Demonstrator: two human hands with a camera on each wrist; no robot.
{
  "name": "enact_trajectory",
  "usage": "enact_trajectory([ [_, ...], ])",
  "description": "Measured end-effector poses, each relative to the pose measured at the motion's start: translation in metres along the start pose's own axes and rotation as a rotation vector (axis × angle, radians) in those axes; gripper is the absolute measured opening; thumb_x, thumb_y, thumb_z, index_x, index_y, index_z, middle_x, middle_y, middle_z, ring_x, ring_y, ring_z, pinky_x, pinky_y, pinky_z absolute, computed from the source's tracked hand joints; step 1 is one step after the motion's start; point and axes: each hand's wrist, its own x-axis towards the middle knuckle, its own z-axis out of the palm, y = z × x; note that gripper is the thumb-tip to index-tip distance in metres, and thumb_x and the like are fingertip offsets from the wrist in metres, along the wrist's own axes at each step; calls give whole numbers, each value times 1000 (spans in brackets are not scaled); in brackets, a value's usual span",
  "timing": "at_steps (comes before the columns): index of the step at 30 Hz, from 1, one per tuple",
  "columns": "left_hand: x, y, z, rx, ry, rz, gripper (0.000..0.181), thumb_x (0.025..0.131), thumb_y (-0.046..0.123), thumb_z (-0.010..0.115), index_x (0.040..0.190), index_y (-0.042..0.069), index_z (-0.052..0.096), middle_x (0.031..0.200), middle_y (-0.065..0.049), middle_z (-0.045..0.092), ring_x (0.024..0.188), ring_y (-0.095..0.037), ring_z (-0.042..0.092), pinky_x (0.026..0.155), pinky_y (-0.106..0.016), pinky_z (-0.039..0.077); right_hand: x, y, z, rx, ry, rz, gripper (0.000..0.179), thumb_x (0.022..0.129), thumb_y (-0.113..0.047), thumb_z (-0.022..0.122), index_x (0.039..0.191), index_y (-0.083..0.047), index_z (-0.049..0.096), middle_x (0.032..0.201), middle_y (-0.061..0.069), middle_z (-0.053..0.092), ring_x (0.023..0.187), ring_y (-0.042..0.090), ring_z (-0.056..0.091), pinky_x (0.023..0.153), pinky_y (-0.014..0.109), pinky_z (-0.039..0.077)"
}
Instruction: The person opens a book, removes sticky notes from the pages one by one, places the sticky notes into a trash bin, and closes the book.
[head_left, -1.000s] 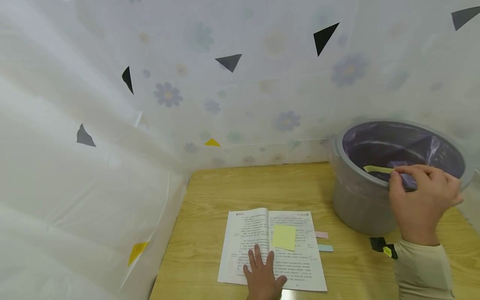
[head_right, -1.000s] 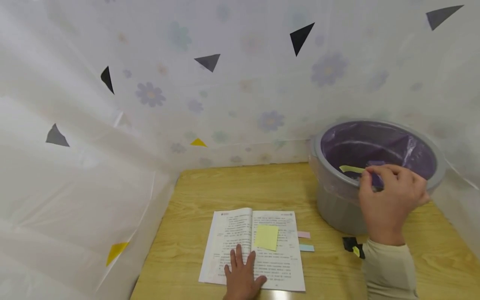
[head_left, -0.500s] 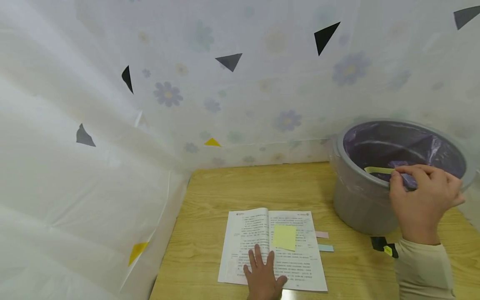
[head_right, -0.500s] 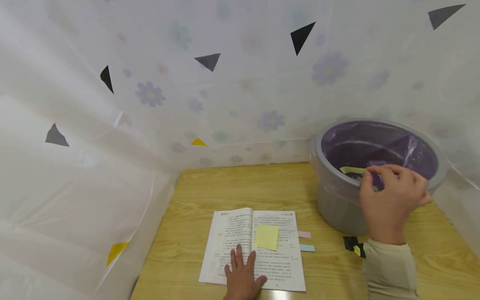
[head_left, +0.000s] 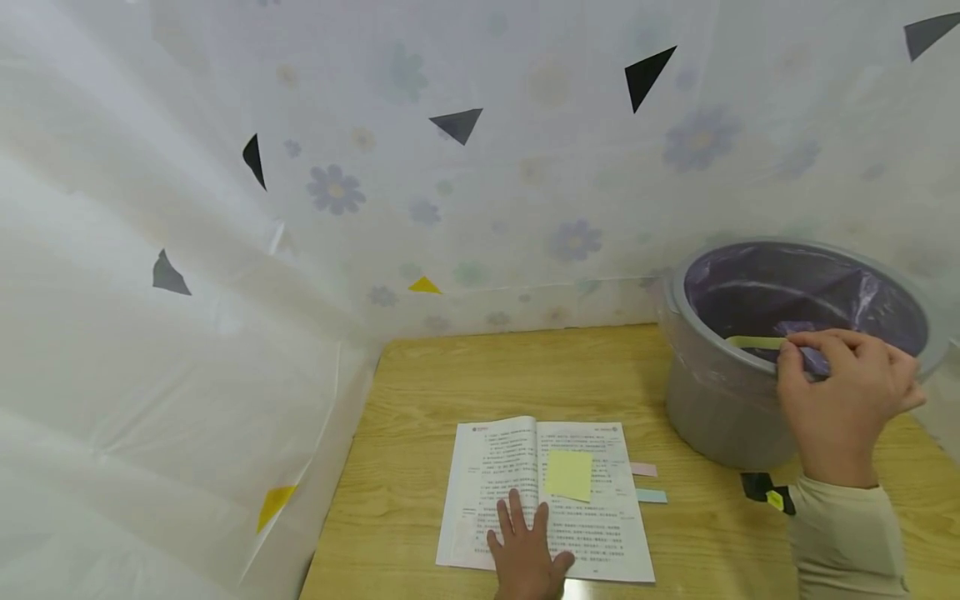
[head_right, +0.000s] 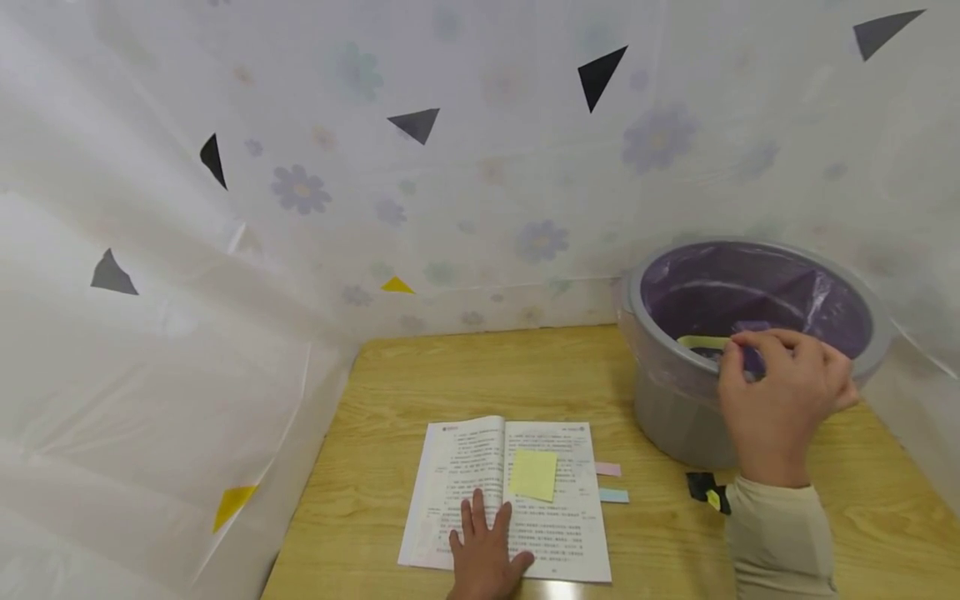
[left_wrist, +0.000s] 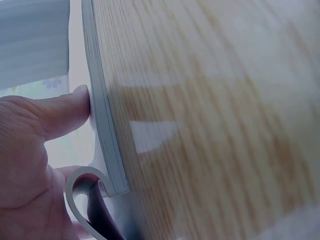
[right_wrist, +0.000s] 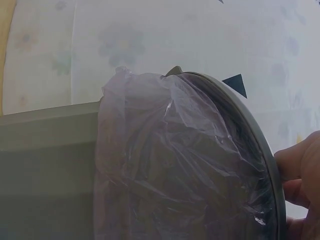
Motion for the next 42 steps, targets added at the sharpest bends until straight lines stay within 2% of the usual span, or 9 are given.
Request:
enact_trajectory([
  [6,-2,1,-3,-3,7,3,81,74,54,78,141,18,52,163,-22,22,149,-51,20,108,-77,25,0,2,-1,-13,-9,4,29,97,-16,59,98,11,70,115,33,58,115,53,38,101,57,8],
  [14,-3,2,-2,-3,8,7,80,76,54,77,142,17,51,162,-23,21,149,-52,20,108,-78,24,0,3,0,-4,-2,10,30,96,-17,58,100,9,72,115,32,59,115,15,39,104,55,8],
  [16,-3,2,-2,-3,6,7,81,76,54,77,142,17,51,162,-23,21,149,-52,19,108,-78,24,0,3,1,8,11,10,30,95,-17,59,101,9,73,114,31,60,114,1,27,106,57,6],
  [23,-2,0,-2,-1,-5,-2,81,76,54,77,143,18,50,163,-23,18,149,-51,18,109,-78,23,-8,-12,10,166,183,-87,30,90,-15,59,88,11,74,98,35,64,106,-8,33,114,48,16],
  [26,-1,0,-1,-8,-10,3,81,77,53,77,143,17,50,164,-23,18,149,-51,17,109,-78,23,-18,-22,14,255,242,-154,30,87,-15,61,81,12,74,87,35,64,88,13,54,106,35,30],
  [30,-1,0,-1,-15,-8,10,80,77,53,77,143,17,50,163,-24,18,149,-52,18,108,-78,23,-33,-37,22,390,357,-233,30,84,-17,66,72,9,73,76,31,63,78,47,49,97,28,37],
  [34,-1,0,-2,-5,-3,0,81,76,54,77,143,18,50,163,-23,19,149,-51,18,108,-78,23,-53,-48,32,548,426,-363,36,85,-21,71,65,9,69,67,26,60,70,44,47,87,25,41],
  [37,-1,0,-1,3,-8,-12,81,76,55,77,144,19,49,164,-22,18,150,-50,17,109,-77,23,-73,-41,40,582,270,-473,38,89,-22,69,66,8,69,68,23,60,70,38,49,81,24,42],
  [42,0,1,0,7,-15,-20,81,76,53,77,144,18,50,164,-21,18,150,-50,16,110,-77,22,-123,-4,57,357,-454,-431,5,89,-11,71,89,-8,75,89,2,70,86,16,60,82,21,47],
])
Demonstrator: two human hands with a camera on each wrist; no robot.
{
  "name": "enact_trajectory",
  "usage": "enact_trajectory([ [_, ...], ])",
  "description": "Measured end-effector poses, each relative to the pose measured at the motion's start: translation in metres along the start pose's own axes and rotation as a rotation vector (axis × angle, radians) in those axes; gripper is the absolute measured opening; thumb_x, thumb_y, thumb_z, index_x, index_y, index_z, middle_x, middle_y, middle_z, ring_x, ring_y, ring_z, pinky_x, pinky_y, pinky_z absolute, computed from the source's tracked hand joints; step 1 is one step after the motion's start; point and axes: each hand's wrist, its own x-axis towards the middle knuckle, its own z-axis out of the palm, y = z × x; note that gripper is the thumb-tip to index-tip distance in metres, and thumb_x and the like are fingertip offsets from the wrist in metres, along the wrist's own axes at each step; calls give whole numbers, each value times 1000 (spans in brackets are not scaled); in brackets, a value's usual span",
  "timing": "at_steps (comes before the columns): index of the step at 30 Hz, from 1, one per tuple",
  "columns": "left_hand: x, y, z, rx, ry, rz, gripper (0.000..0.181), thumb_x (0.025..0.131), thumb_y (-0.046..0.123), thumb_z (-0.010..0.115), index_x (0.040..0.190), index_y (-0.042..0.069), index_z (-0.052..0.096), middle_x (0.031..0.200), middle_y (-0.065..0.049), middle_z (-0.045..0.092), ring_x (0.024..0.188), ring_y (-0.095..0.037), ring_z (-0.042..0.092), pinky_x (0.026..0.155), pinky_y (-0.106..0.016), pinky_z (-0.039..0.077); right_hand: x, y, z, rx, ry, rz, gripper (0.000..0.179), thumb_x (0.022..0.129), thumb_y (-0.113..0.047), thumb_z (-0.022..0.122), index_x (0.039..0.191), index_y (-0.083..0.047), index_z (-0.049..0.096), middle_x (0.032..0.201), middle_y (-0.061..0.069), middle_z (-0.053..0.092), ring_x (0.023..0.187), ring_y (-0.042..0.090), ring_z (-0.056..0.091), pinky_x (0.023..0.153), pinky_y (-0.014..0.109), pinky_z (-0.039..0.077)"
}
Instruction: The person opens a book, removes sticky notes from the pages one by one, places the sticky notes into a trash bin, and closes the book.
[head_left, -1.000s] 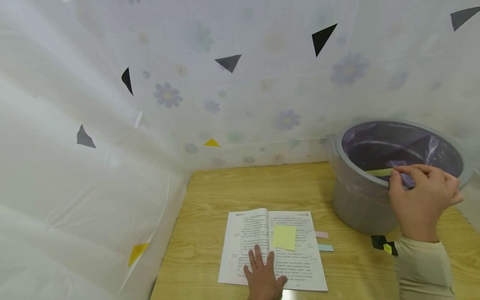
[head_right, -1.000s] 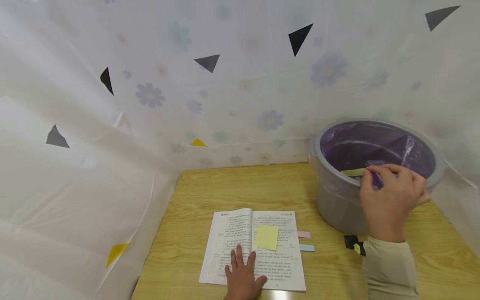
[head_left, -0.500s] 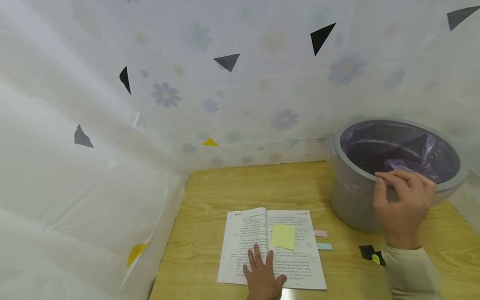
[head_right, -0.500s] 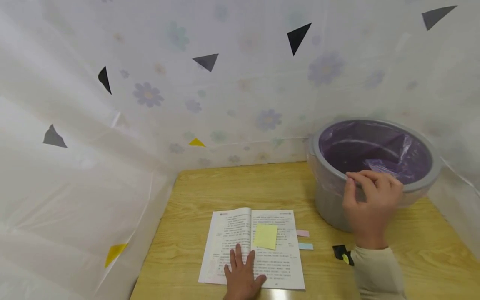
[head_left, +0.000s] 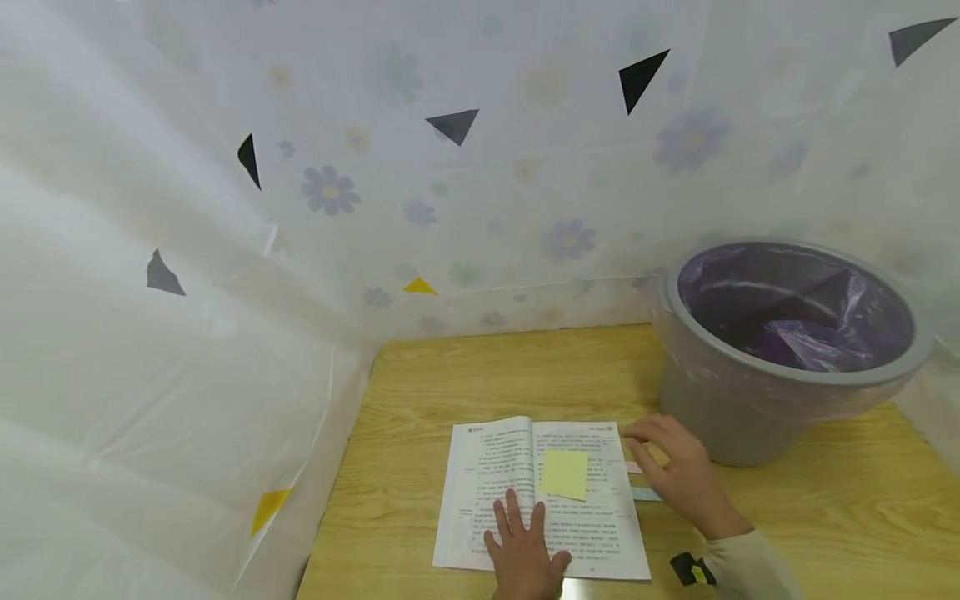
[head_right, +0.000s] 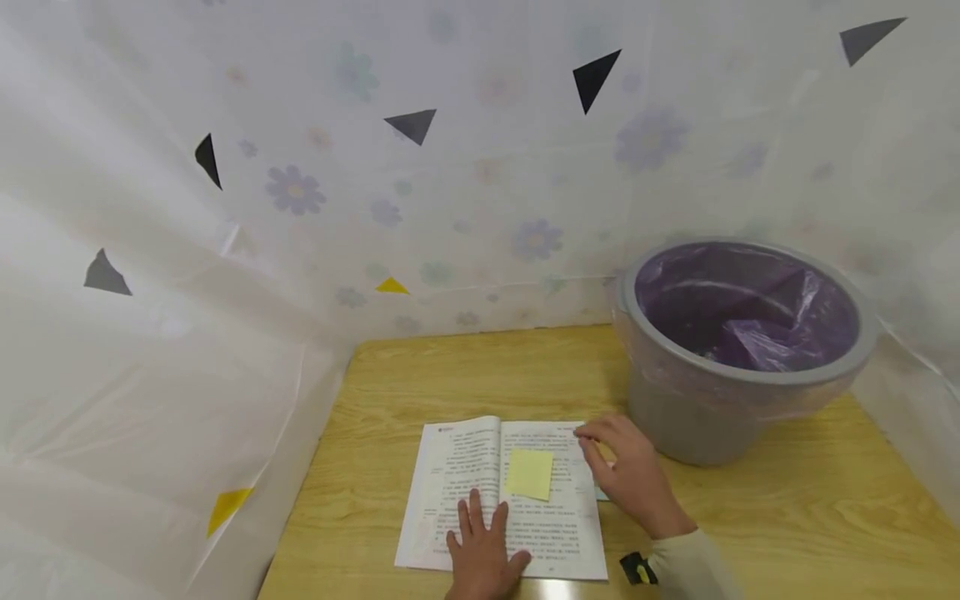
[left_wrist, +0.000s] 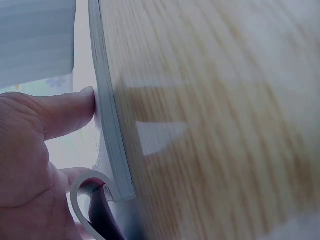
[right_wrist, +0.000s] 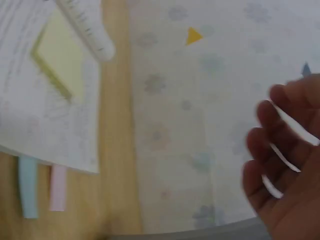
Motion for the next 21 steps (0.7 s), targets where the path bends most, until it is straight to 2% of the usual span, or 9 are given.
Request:
enact_trajectory([
  [1,0,0,0,1,0,-1,81,76,53,77,144,18,50,164,-21,18,150,-49,16,110,-77,22,-10,3,7,-22,-149,75,7,88,-10,72,94,-12,75,94,-3,70,91,13,61,84,22,49],
  [3,0,1,-1,3,3,-2,81,76,53,77,143,18,50,164,-21,18,150,-49,17,110,-76,23,-26,9,21,-48,-377,194,18,85,-8,75,100,-17,74,101,-9,68,96,12,62,86,31,53],
  [5,-1,1,-1,4,5,-4,81,76,53,77,143,18,50,164,-22,19,150,-49,17,110,-76,23,-38,12,35,-42,-524,292,16,88,-12,72,103,-19,73,105,-9,67,101,15,62,88,42,53],
  [7,-1,0,-1,5,5,-4,80,77,54,77,144,18,50,164,-22,19,150,-49,18,110,-77,23,-47,13,46,-33,-607,368,16,90,-14,70,105,-18,73,108,-8,67,104,18,61,91,46,52],
  [10,-1,-1,-1,7,5,0,81,77,54,76,144,18,50,163,-22,20,150,-50,18,110,-77,24,-56,13,61,-44,-641,416,17,89,-16,72,106,-17,72,110,-4,66,106,20,60,93,47,52],
  [15,0,-2,1,22,13,0,81,76,56,76,143,19,50,164,-21,20,150,-49,19,109,-76,25,-62,13,78,-111,-626,401,18,85,-15,74,103,-16,72,110,0,66,105,20,59,93,46,52],
  [21,-1,-1,1,41,35,2,81,76,57,76,143,20,50,164,-20,22,150,-48,21,109,-75,27,-64,14,85,-156,-680,417,21,85,-19,76,104,-16,71,113,3,65,107,21,58,97,45,51],
])
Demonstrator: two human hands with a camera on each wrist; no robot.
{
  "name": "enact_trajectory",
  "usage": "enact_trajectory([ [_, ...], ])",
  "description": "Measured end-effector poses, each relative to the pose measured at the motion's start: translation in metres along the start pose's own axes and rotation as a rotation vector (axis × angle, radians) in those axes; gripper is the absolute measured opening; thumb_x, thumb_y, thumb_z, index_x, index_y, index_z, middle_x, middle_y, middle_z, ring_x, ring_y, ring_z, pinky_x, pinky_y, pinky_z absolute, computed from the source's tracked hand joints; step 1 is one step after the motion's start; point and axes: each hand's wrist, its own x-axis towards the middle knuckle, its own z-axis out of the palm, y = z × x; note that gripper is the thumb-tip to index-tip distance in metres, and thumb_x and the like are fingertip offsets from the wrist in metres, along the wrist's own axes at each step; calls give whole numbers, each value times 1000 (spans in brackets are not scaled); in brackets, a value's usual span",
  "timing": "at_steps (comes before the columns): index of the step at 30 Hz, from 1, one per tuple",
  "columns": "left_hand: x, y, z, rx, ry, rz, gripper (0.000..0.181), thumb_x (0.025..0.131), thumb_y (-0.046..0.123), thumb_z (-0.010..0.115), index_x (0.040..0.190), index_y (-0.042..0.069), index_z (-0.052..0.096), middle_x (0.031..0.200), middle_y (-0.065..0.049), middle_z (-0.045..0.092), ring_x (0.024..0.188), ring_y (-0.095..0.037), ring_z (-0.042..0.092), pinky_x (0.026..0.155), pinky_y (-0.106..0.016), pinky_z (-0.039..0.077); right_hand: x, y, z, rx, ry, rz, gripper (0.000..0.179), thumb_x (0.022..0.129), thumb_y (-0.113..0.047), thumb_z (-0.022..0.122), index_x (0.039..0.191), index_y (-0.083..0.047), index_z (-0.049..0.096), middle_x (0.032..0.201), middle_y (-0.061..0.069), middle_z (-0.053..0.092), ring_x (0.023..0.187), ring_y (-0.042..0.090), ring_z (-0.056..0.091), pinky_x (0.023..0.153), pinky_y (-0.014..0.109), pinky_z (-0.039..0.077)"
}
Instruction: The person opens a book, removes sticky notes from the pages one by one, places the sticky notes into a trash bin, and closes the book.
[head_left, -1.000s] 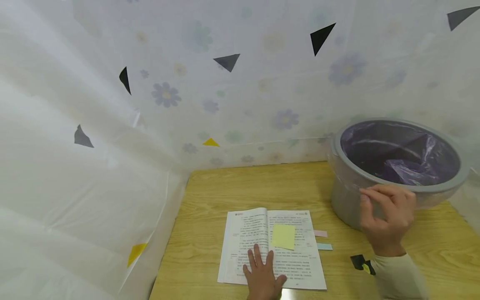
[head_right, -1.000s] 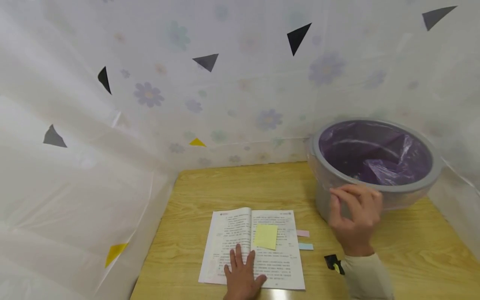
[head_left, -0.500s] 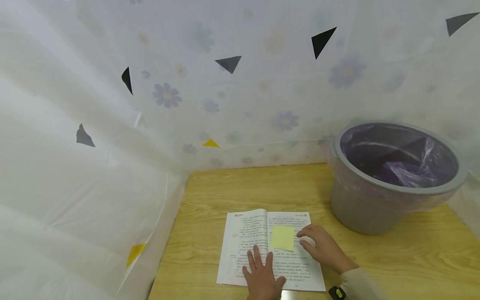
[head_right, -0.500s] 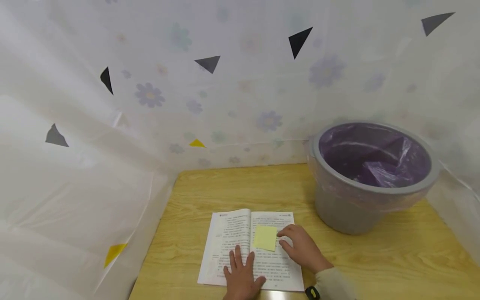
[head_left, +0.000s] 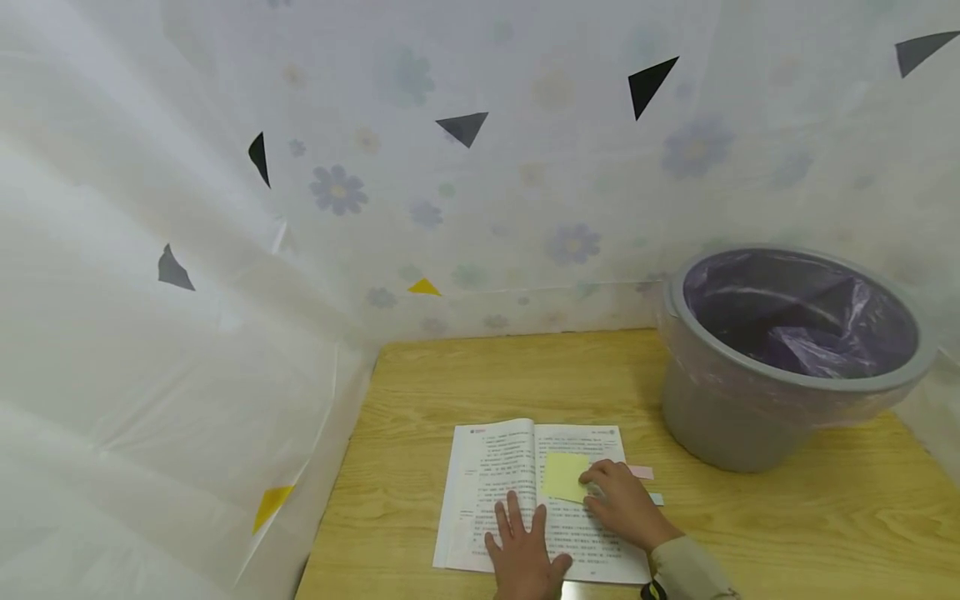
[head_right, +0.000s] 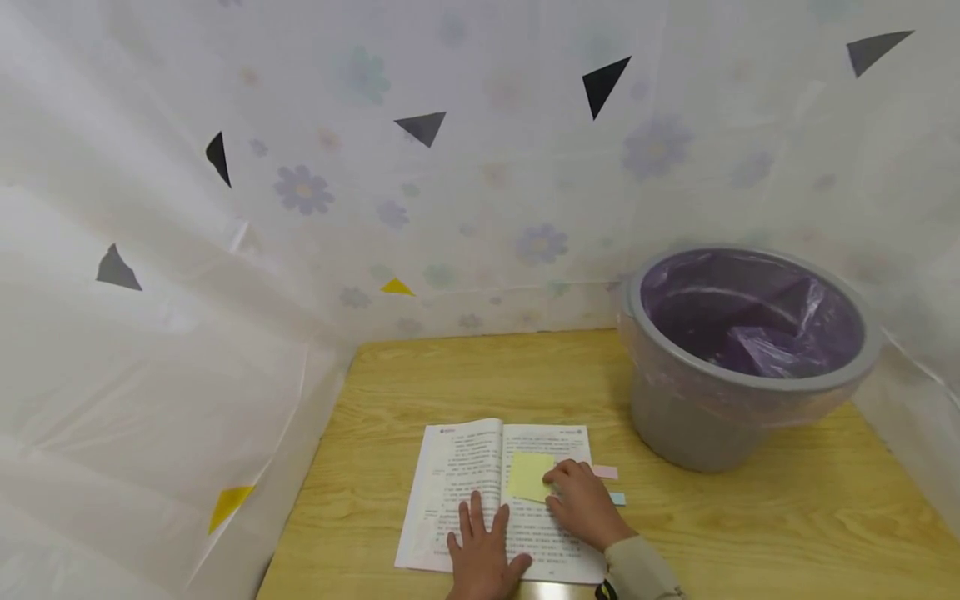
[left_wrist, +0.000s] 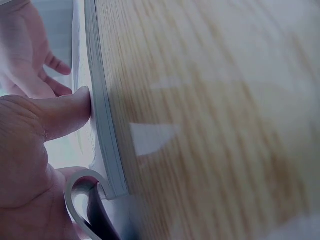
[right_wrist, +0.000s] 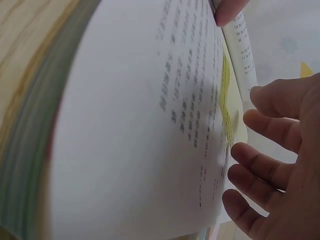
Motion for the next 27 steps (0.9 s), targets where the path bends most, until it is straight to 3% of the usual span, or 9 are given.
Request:
enact_trajectory([
  [8,0,1,-1,-11,-9,-1,81,76,57,75,144,21,50,164,-19,20,151,-48,18,110,-75,25,4,8,5,37,-18,54,28,86,-18,74,113,-12,70,118,6,65,112,26,60,101,48,48],
  [12,0,1,0,-8,-3,0,81,77,57,75,145,21,49,165,-19,19,151,-47,18,111,-75,24,9,10,4,242,-18,148,40,90,-16,69,128,-5,62,119,9,67,107,25,62,95,44,50],
  [17,-1,0,0,-2,-1,-12,80,76,57,76,144,21,50,164,-19,20,151,-47,20,111,-74,25,13,11,1,480,-56,288,46,94,-20,65,135,-1,55,106,7,67,94,16,60,83,34,50],
  [22,-1,0,0,1,-7,-11,80,77,57,76,144,21,50,164,-19,20,150,-47,20,110,-74,26,19,11,3,542,-77,369,52,95,-22,64,139,2,50,98,6,67,85,14,57,77,30,48],
  [27,0,-1,1,-8,-17,-10,80,77,57,74,144,20,50,164,-19,19,151,-47,18,111,-75,24,23,11,5,531,-65,402,43,94,-24,64,129,-1,59,101,6,68,86,13,58,77,31,48],
])
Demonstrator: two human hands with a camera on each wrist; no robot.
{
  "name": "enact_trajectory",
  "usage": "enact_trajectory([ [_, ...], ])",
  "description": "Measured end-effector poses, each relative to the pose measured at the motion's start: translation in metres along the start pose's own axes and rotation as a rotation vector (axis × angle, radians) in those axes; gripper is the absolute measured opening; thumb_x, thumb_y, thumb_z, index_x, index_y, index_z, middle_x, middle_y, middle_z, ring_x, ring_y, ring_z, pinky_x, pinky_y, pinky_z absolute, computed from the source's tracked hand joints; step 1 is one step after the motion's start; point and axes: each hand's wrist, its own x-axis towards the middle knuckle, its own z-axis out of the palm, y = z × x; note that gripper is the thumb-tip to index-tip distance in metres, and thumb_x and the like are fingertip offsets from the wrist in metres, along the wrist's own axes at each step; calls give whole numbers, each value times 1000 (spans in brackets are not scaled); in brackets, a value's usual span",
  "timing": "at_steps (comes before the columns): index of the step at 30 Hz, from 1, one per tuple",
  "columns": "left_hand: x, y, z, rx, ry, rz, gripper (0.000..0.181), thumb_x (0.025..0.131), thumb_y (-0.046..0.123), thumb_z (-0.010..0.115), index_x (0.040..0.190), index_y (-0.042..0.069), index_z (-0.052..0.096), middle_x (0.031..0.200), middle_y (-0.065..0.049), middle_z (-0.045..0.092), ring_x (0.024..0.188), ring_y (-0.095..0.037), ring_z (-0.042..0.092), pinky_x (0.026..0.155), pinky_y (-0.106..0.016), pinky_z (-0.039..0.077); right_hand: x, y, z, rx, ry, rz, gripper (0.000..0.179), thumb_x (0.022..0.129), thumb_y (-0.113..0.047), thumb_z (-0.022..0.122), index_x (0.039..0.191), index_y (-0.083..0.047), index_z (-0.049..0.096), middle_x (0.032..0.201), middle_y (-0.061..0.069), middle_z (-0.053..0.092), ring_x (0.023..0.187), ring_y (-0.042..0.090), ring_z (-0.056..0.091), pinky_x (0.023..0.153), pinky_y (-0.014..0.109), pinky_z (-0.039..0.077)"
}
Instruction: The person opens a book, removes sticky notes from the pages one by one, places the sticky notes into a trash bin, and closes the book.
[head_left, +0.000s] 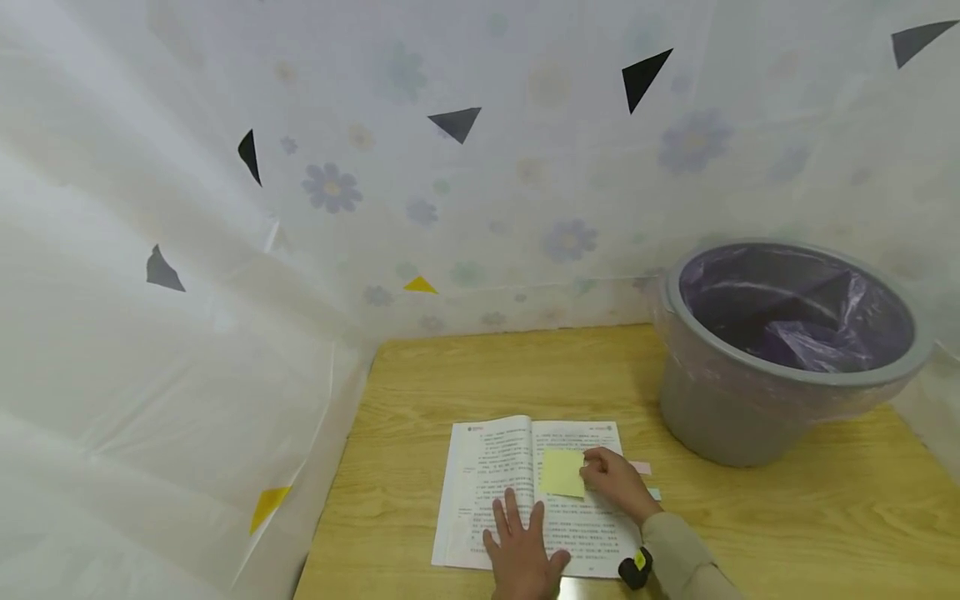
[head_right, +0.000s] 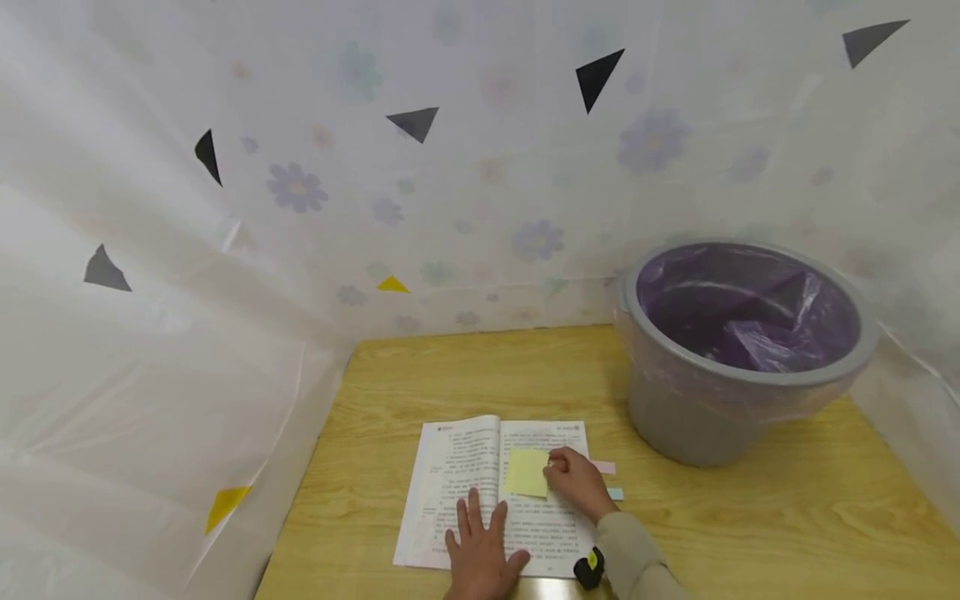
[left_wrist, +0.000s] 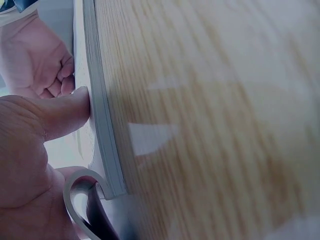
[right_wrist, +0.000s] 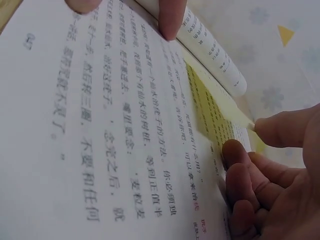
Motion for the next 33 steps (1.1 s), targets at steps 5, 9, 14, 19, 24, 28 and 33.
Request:
enact_trajectory([
  [5,0,-1,2,-11,10,0,79,77,55,76,143,20,50,164,-19,19,151,-48,18,110,-76,24,0,-2,1,-23,23,26,39,93,-27,64,123,-2,61,107,10,69,92,18,61,82,39,51],
  [9,0,-1,4,-9,18,1,79,77,55,75,143,21,50,164,-19,20,151,-47,19,110,-76,24,-1,-3,2,-42,45,34,29,92,-24,65,111,-3,65,103,9,69,88,17,60,78,36,50],
  [14,1,-2,4,-6,20,1,79,77,56,75,143,21,50,165,-19,20,151,-47,19,110,-76,25,-1,-3,5,-56,56,13,14,92,-22,67,92,-8,68,89,2,66,78,14,52,69,28,42],
  [19,1,-2,2,-9,18,12,78,78,56,74,143,21,50,164,-19,20,151,-48,18,109,-76,25,-2,-3,5,-65,59,14,12,92,-21,66,87,-10,66,85,1,63,75,14,50,68,28,40],
  [24,-1,0,-2,-17,20,22,79,77,56,74,143,20,50,164,-19,21,150,-48,19,109,-76,25,-3,-4,3,-82,45,13,13,94,-21,64,88,-10,66,86,1,63,75,14,50,68,28,40],
  [28,-2,1,-4,-13,24,28,80,76,57,75,143,20,51,163,-19,23,150,-48,21,109,-75,26,-5,-3,1,-84,30,15,13,95,-21,62,88,-10,65,87,1,63,75,14,50,68,29,40],
  [33,-1,0,-3,-7,24,24,81,75,57,76,142,20,51,163,-19,23,149,-48,22,109,-76,26,-4,-5,2,-80,20,11,14,96,-21,61,87,-9,63,84,1,60,74,14,48,66,29,38],
])
